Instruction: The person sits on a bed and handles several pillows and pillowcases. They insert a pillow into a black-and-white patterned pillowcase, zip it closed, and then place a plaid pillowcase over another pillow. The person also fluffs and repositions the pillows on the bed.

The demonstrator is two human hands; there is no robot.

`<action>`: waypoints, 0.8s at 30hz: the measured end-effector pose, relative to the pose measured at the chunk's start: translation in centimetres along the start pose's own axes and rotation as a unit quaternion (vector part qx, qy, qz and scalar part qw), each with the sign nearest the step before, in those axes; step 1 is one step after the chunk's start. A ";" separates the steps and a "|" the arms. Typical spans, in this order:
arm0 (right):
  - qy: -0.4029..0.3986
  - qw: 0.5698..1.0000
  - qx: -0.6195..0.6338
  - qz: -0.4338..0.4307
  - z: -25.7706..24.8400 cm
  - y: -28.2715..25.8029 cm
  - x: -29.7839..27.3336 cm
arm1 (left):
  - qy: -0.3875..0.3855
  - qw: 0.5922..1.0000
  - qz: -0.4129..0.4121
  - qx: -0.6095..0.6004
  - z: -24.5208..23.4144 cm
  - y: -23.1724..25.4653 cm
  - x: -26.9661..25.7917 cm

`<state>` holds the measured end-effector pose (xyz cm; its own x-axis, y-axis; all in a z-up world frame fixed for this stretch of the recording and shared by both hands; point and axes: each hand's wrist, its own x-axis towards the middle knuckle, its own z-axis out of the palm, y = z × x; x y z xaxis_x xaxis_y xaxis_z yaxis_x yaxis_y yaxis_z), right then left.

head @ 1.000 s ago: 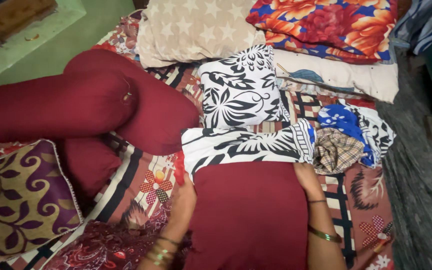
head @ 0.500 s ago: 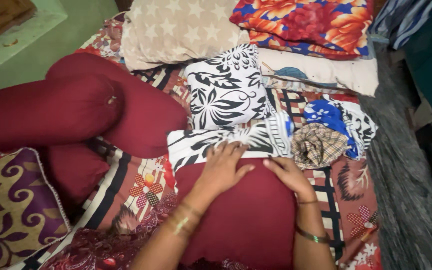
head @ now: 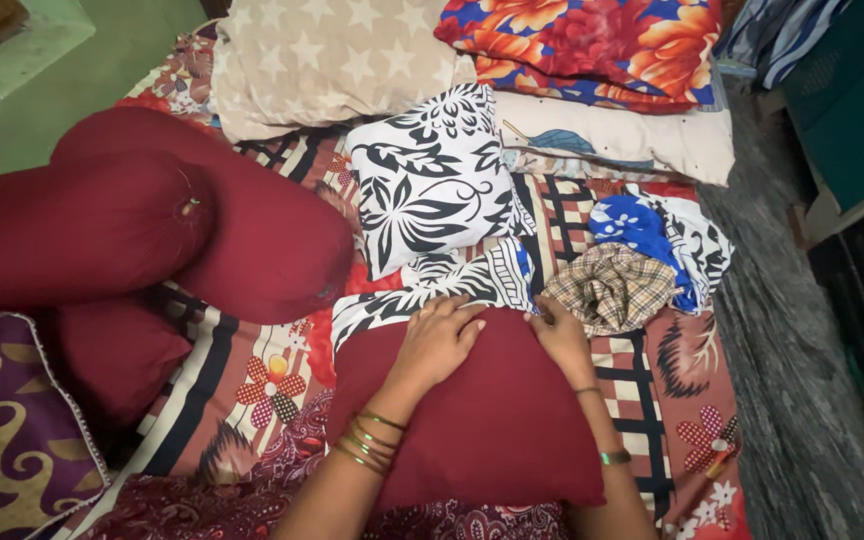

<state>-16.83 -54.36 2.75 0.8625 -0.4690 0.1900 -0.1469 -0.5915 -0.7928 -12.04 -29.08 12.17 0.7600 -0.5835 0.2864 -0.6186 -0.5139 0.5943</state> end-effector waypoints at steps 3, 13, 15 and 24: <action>-0.047 0.995 -0.070 0.049 2.0 3.2 0.9 | 0.029 0.999 0.020 0.023 0.0 0.4 -0.5; -0.170 0.980 0.057 0.089 -0.3 7.8 -5.5 | -0.006 0.998 -0.049 0.027 0.3 0.4 -0.6; -0.149 0.979 0.048 0.134 -0.1 7.1 -5.6 | 0.010 0.998 -0.058 0.017 0.5 -0.1 -0.3; -0.172 0.922 0.348 0.003 1.7 5.1 -3.0 | 0.083 0.989 -0.050 0.108 -0.7 -4.1 3.1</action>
<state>-19.32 -54.85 -2.85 0.9827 -0.1645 0.0845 0.0906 0.0301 -0.9954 -6.99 -28.37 11.20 0.8309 -0.4204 0.3645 -0.5530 -0.6965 0.4572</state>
